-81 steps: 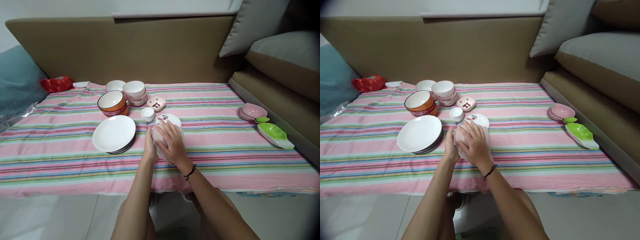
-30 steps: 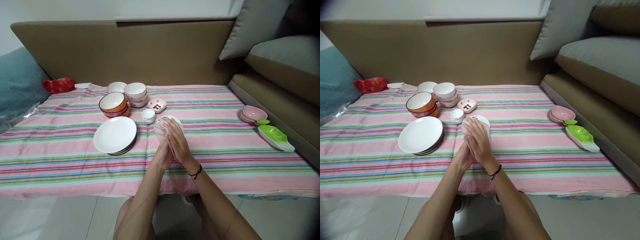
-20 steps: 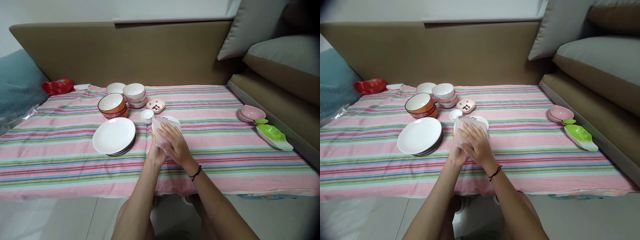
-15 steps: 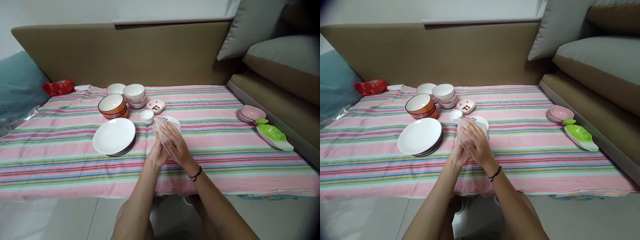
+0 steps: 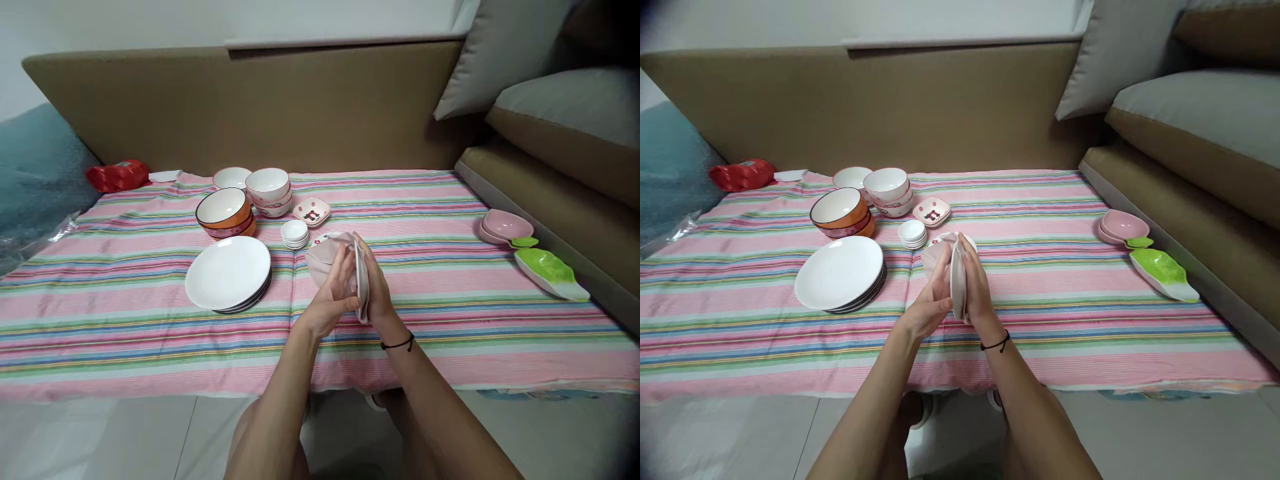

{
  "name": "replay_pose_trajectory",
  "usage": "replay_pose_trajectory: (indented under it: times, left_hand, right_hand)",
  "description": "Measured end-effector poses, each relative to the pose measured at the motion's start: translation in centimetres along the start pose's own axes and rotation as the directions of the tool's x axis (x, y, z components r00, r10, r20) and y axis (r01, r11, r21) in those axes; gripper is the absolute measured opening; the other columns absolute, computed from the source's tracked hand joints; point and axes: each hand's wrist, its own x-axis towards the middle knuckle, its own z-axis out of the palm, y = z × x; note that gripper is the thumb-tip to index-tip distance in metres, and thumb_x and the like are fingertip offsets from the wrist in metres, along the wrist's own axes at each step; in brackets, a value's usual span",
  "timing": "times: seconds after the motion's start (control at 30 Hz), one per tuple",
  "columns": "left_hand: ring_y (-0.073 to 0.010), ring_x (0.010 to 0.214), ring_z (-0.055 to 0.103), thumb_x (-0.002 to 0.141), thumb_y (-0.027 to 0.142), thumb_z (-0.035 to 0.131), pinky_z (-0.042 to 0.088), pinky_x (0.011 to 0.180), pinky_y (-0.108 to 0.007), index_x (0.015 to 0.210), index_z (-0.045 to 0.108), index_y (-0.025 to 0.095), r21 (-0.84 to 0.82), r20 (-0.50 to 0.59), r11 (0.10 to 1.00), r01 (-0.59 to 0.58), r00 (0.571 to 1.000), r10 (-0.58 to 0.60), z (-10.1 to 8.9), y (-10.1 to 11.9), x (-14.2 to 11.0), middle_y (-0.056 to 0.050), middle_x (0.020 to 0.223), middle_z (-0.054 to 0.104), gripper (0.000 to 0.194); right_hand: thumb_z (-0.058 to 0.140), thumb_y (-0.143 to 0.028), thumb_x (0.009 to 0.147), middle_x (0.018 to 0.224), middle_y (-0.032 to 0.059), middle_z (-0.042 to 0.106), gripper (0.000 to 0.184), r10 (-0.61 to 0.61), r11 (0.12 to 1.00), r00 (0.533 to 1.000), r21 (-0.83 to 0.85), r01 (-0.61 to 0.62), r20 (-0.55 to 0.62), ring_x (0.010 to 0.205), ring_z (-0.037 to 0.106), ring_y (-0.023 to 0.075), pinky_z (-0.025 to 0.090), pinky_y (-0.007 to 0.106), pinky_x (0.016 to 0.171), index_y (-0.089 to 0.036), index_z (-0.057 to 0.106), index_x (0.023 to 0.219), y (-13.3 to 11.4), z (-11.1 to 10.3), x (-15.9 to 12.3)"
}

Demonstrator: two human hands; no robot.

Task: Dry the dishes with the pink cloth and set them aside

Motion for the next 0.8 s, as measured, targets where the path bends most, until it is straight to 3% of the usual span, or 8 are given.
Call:
replay_pose_trajectory:
  times: [0.1,0.23,0.37,0.5,0.67,0.8]
  left_hand:
    - [-0.0267,0.137,0.035,0.054,0.034,0.086,0.031,0.111,-0.037,0.141,0.037,0.032,-0.096,-0.06,0.994,-0.052,0.997,0.046,-0.2,-0.2,0.0,-0.006,0.144,0.046,0.099]
    - [-0.027,0.132,0.041,0.068,0.053,0.072,0.034,0.11,-0.037,0.134,0.049,0.019,-0.289,-0.251,0.944,-0.162,0.964,0.088,-0.5,0.3,0.2,-0.01,0.133,0.056,0.078]
    - [-0.0228,0.129,0.046,0.089,0.05,0.045,0.035,0.11,-0.036,0.13,0.053,0.017,-0.379,-0.418,0.872,-0.311,0.898,0.139,-0.9,1.5,0.6,-0.01,0.126,0.061,0.053]
    - [-0.0226,0.123,0.052,0.092,0.052,0.036,0.037,0.108,-0.036,0.126,0.057,0.015,-0.379,-0.473,0.847,-0.373,0.865,0.169,-1.3,2.1,0.9,-0.011,0.119,0.066,0.054]
    - [-0.0216,0.11,0.062,0.091,0.055,0.035,0.04,0.105,-0.034,0.121,0.061,0.014,-0.383,-0.532,0.859,-0.34,0.841,0.096,-1.3,2.2,0.8,-0.01,0.105,0.071,0.057]
    - [-0.0231,0.11,0.061,0.09,0.057,0.036,0.042,0.103,-0.035,0.122,0.06,0.015,-0.372,-0.53,0.857,-0.356,0.84,0.119,-1.4,2.4,0.6,-0.01,0.109,0.07,0.058]
  right_hand:
    - [0.032,-0.046,0.096,0.15,0.0022,0.033,0.053,0.051,0.998,0.998,-0.038,-0.052,-0.024,0.139,0.029,0.0178,0.024,0.04,0.117,-0.022,0.035,0.143,0.2,0.4,-0.4]
    - [0.032,-0.039,0.097,0.147,0.0043,0.038,0.047,-0.146,0.927,0.985,-0.335,0.167,0.088,0.139,0.03,0.0181,0.02,0.041,0.118,-0.02,0.043,0.138,0.4,1.0,-1.3]
    - [0.033,-0.029,0.097,0.142,0.0061,0.045,0.043,-0.256,0.816,0.943,-0.476,0.329,0.213,0.136,0.035,0.0182,0.028,0.041,0.116,-0.019,0.045,0.137,0.3,1.5,-2.1]
    - [0.034,-0.022,0.096,0.143,0.0066,0.044,0.046,-0.334,0.732,0.899,-0.523,0.438,0.284,0.137,0.033,0.0196,0.03,0.043,0.115,-0.018,0.039,0.141,0.1,2.0,-2.7]
    - [0.035,-0.018,0.095,0.143,0.0089,0.044,0.046,-0.419,0.63,0.811,-0.512,0.584,0.409,0.139,0.03,0.0207,0.031,0.044,0.114,-0.015,0.041,0.14,-0.4,2.2,-3.0]
    - [0.035,-0.023,0.095,0.143,0.0087,0.043,0.045,-0.415,0.515,0.803,-0.617,0.595,0.427,0.139,0.03,0.0219,0.026,0.049,0.114,-0.016,0.041,0.14,-0.2,1.6,-2.7]
